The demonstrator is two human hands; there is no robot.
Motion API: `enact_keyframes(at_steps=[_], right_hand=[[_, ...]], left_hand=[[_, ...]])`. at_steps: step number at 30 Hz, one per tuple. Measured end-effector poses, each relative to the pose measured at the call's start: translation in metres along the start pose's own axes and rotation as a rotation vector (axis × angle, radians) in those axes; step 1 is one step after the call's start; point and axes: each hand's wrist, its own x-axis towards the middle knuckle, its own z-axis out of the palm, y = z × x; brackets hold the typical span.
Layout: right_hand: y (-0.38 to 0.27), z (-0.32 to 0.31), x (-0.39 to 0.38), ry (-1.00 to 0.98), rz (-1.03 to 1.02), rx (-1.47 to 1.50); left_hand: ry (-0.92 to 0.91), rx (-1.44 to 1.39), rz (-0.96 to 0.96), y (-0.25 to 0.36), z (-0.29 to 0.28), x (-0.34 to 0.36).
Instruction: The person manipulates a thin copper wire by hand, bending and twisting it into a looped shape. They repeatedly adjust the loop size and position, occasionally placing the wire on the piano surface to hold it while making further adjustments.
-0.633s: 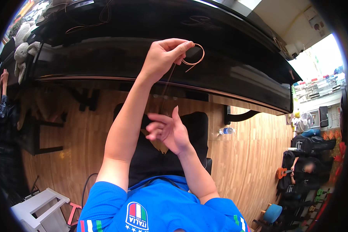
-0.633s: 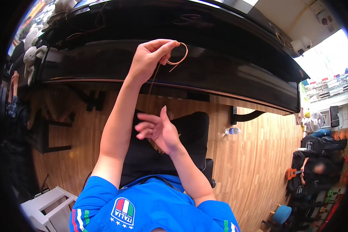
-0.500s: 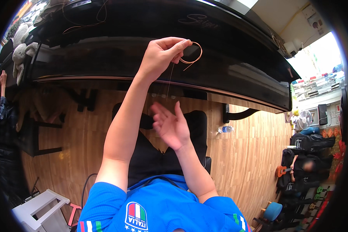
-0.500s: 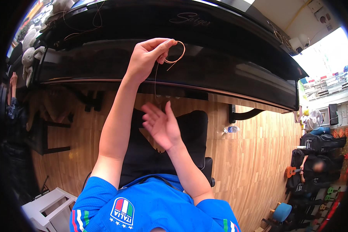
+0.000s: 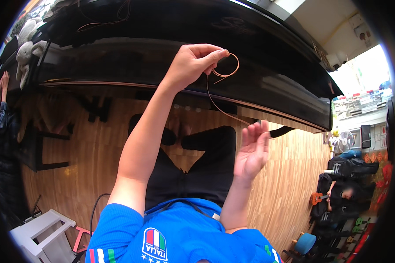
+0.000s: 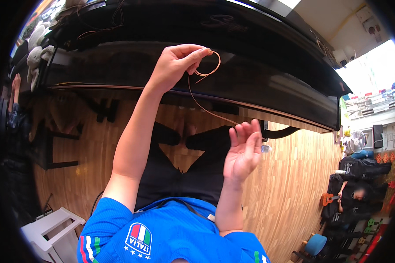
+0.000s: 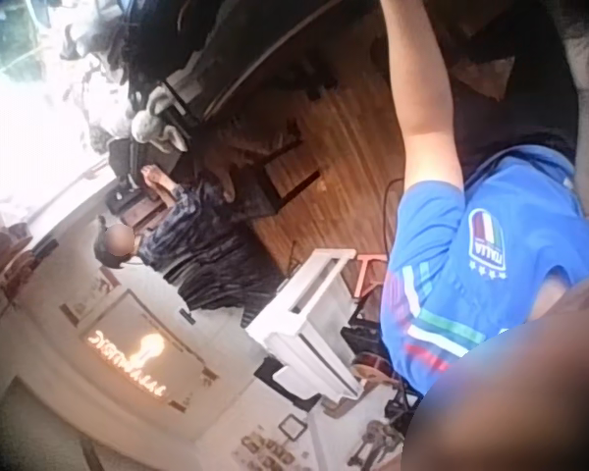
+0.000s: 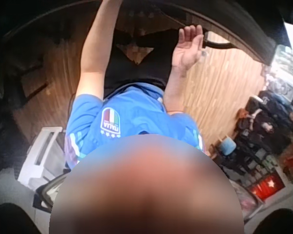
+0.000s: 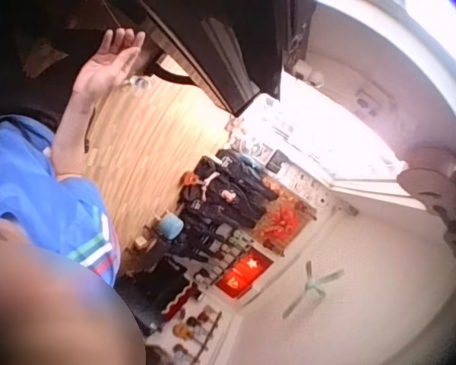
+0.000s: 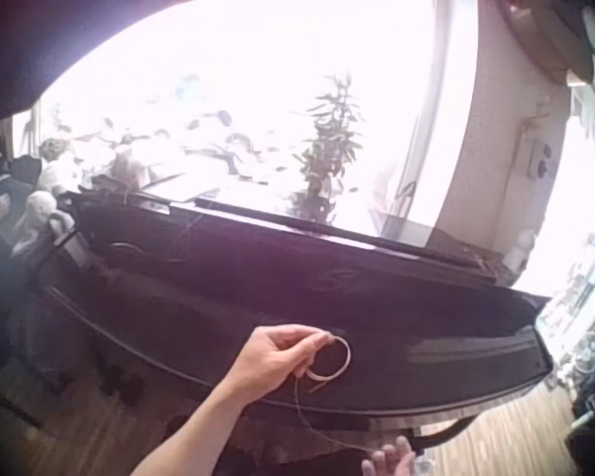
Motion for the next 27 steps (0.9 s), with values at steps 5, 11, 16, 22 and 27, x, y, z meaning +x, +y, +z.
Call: enact_keyframes(at_steps=[5, 11, 16, 22, 27], right_hand=[[-0.019, 0.026, 0.043, -0.231, -0.255, -0.413], [-0.012, 0.066, 0.072, -0.474, 0.043, -0.788], [-0.009, 0.082, 0.075, -0.513, 0.041, -0.826], [-0.006, 0.086, 0.075, -0.565, -0.096, -0.623], [0.001, 0.087, 0.087, -0.435, -0.151, -0.723]], left_hand=[[-0.061, 0.098, -0.016, 0.002, -0.004, -0.001], [-0.100, 0.117, -0.021, 0.000, -0.003, -0.001], [-0.109, 0.148, -0.026, 0.001, -0.003, -0.001], [-0.133, 0.187, -0.021, 0.001, -0.001, -0.002], [-0.135, 0.212, -0.018, 0.000, 0.002, -0.003]])
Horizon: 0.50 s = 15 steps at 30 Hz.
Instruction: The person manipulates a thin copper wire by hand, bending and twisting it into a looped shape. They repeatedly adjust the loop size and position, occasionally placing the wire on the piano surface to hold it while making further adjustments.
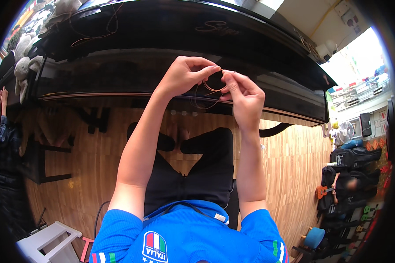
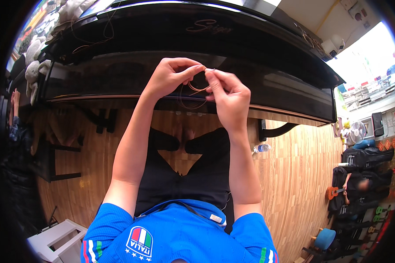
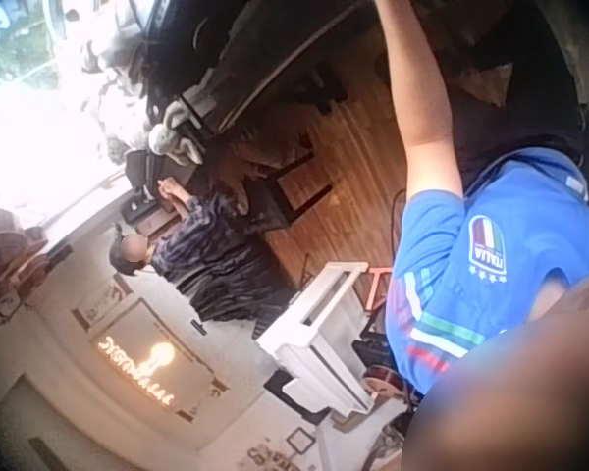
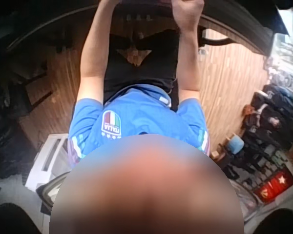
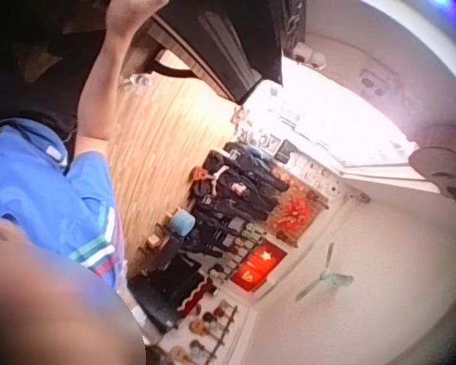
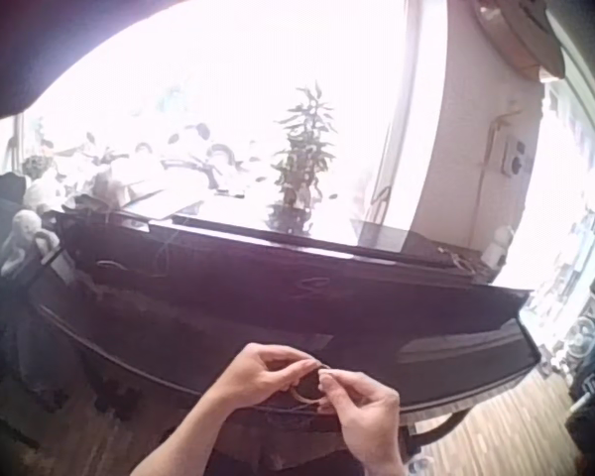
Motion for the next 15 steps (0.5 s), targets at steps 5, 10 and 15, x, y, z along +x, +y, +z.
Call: enact_keyframes(at_steps=[5, 10, 15], right_hand=[[-0.014, -0.014, 0.012, 0.251, -0.097, 0.092], [-0.012, -0.047, 0.023, 0.290, -0.083, 0.380], [-0.010, -0.074, 0.028, 0.367, -0.100, 0.465]], left_hand=[[0.015, 0.066, -0.028, 0.003, 0.001, 0.000], [0.009, 0.046, -0.020, 0.001, -0.001, 0.000], [0.004, 0.047, -0.023, 0.003, 0.000, 0.000]])
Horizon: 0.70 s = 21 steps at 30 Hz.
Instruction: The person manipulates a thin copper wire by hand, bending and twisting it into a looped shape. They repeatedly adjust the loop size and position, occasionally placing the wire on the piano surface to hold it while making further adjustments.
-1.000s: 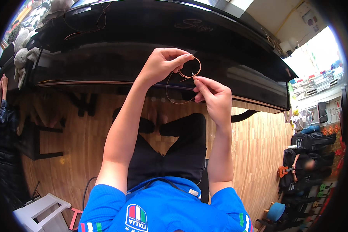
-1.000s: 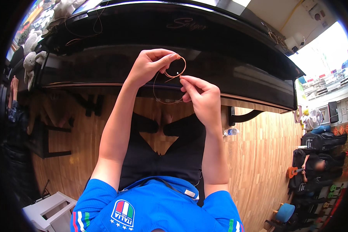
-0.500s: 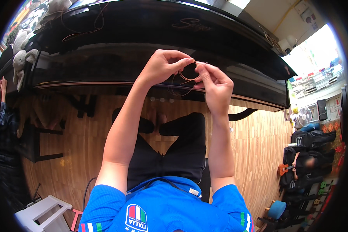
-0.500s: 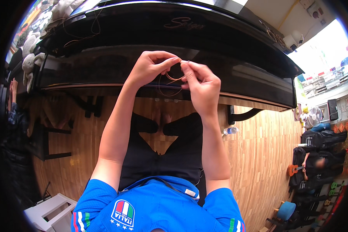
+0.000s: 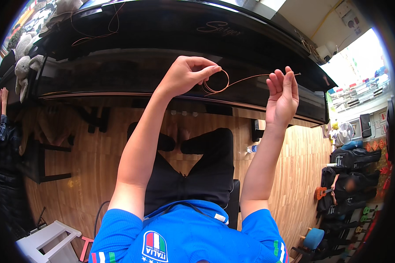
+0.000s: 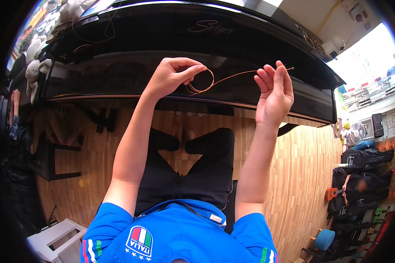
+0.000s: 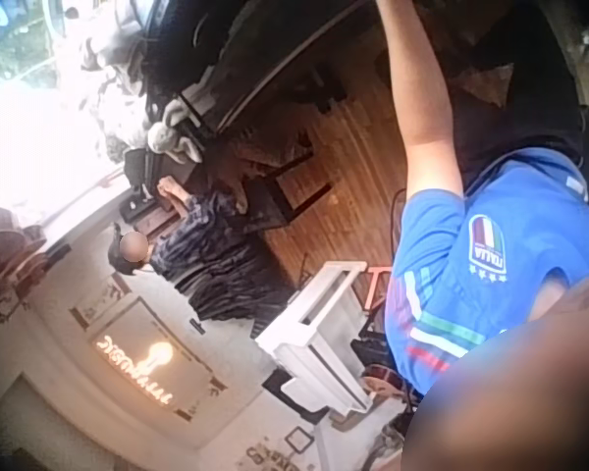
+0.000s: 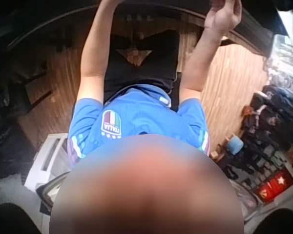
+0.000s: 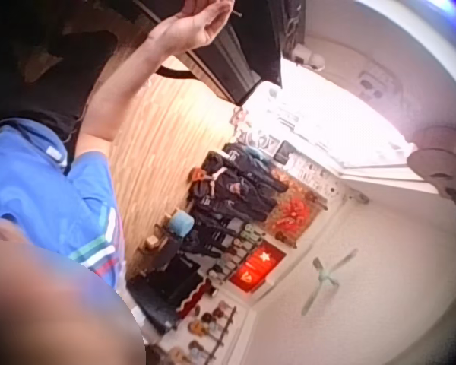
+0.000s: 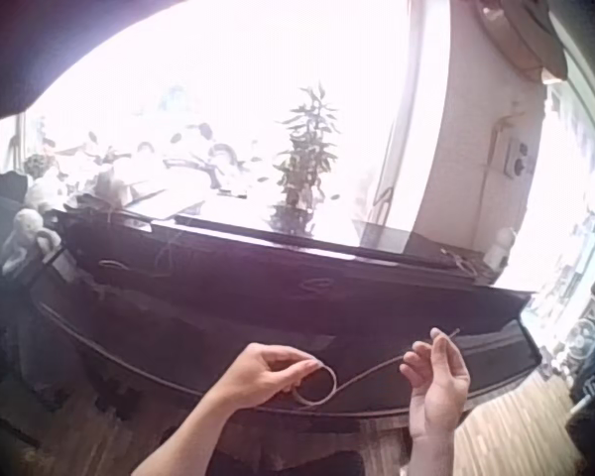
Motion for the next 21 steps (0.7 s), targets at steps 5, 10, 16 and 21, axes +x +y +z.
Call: enact_keyframes(at_steps=[5, 10, 16, 21], right_hand=[[-0.010, -0.004, 0.002, -0.027, 0.022, 0.016], [-0.007, 0.004, -0.008, -0.287, 0.123, -0.531], [0.013, 0.024, -0.029, -0.684, 0.212, -0.948], [0.019, 0.035, -0.037, -0.760, 0.279, -0.734]], left_hand=[[0.001, -0.018, -0.011, -0.002, 0.000, 0.000], [0.010, -0.018, 0.009, -0.003, 0.001, 0.002], [-0.023, 0.003, 0.047, -0.007, -0.002, 0.004], [-0.040, -0.002, 0.062, -0.003, 0.001, 0.002]])
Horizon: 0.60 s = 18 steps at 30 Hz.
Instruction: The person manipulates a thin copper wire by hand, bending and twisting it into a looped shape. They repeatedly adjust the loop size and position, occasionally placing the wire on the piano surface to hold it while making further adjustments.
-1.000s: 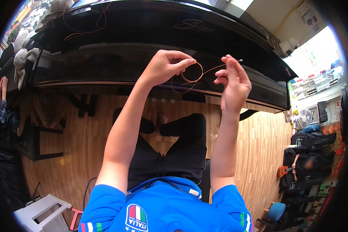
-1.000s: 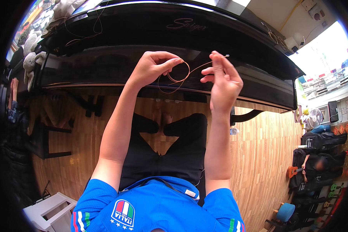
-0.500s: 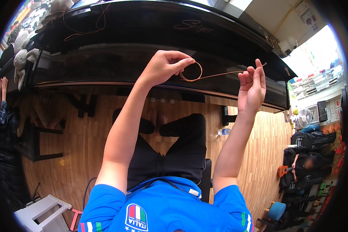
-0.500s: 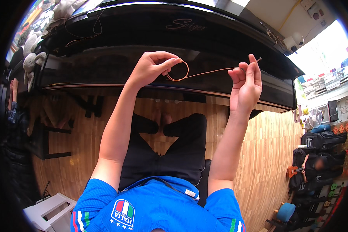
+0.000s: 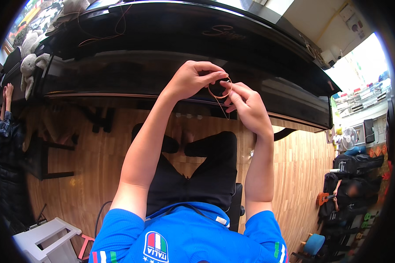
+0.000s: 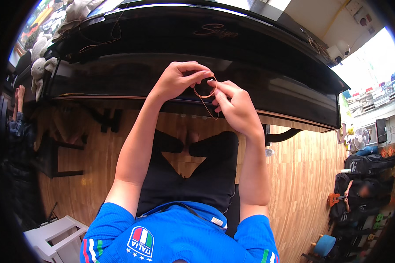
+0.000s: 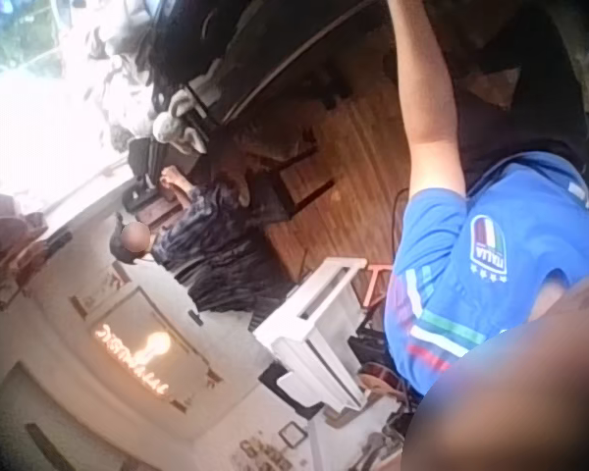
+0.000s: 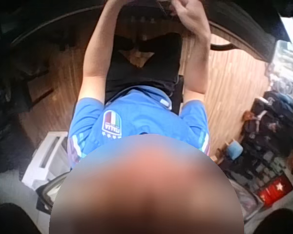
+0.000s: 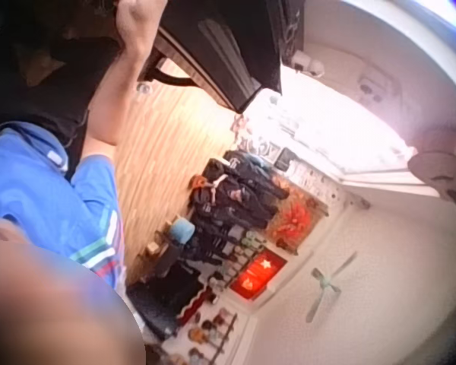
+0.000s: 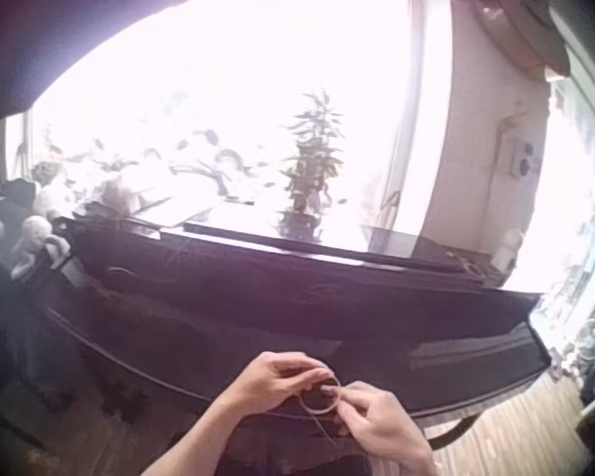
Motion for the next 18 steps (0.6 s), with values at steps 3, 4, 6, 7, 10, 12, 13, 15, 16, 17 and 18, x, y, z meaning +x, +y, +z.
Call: enact_keyframes(at_steps=[3, 4, 6, 7, 10, 12, 13, 15, 16, 17, 18], right_hand=[[-0.004, 0.003, -0.002, 0.056, -0.041, 0.135], [-0.004, 0.003, -0.003, 0.077, -0.054, 0.180], [0.004, 0.008, -0.001, 0.175, -0.116, 0.130], [0.005, 0.009, 0.001, 0.200, -0.116, 0.135], [0.006, 0.012, 0.006, 0.330, -0.148, 0.144], [0.001, 0.012, 0.008, 0.441, -0.193, 0.097], [0.001, 0.009, 0.010, 0.487, -0.226, 0.117], [-0.004, 0.000, 0.009, 0.501, -0.230, 0.320], [-0.005, -0.006, 0.008, 0.498, -0.241, 0.445], [-0.003, -0.014, 0.008, 0.506, -0.252, 0.534], [-0.003, -0.020, 0.007, 0.525, -0.249, 0.571]], left_hand=[[0.009, -0.004, -0.012, 0.000, 0.000, 0.000], [0.012, -0.009, -0.020, 0.001, 0.001, 0.000], [0.002, 0.005, -0.054, 0.001, 0.000, 0.000], [-0.002, 0.014, -0.071, 0.001, 0.000, 0.000], [-0.016, 0.038, -0.086, -0.001, -0.001, 0.000], [-0.019, 0.035, -0.092, -0.001, 0.000, 0.001], [-0.019, 0.032, -0.095, -0.001, 0.000, 0.001], [-0.009, 0.050, -0.083, -0.001, 0.001, 0.000], [-0.004, 0.059, -0.078, -0.001, 0.002, 0.000], [0.001, 0.064, -0.072, -0.001, 0.003, 0.000], [0.005, 0.069, -0.065, 0.000, 0.004, -0.001]])
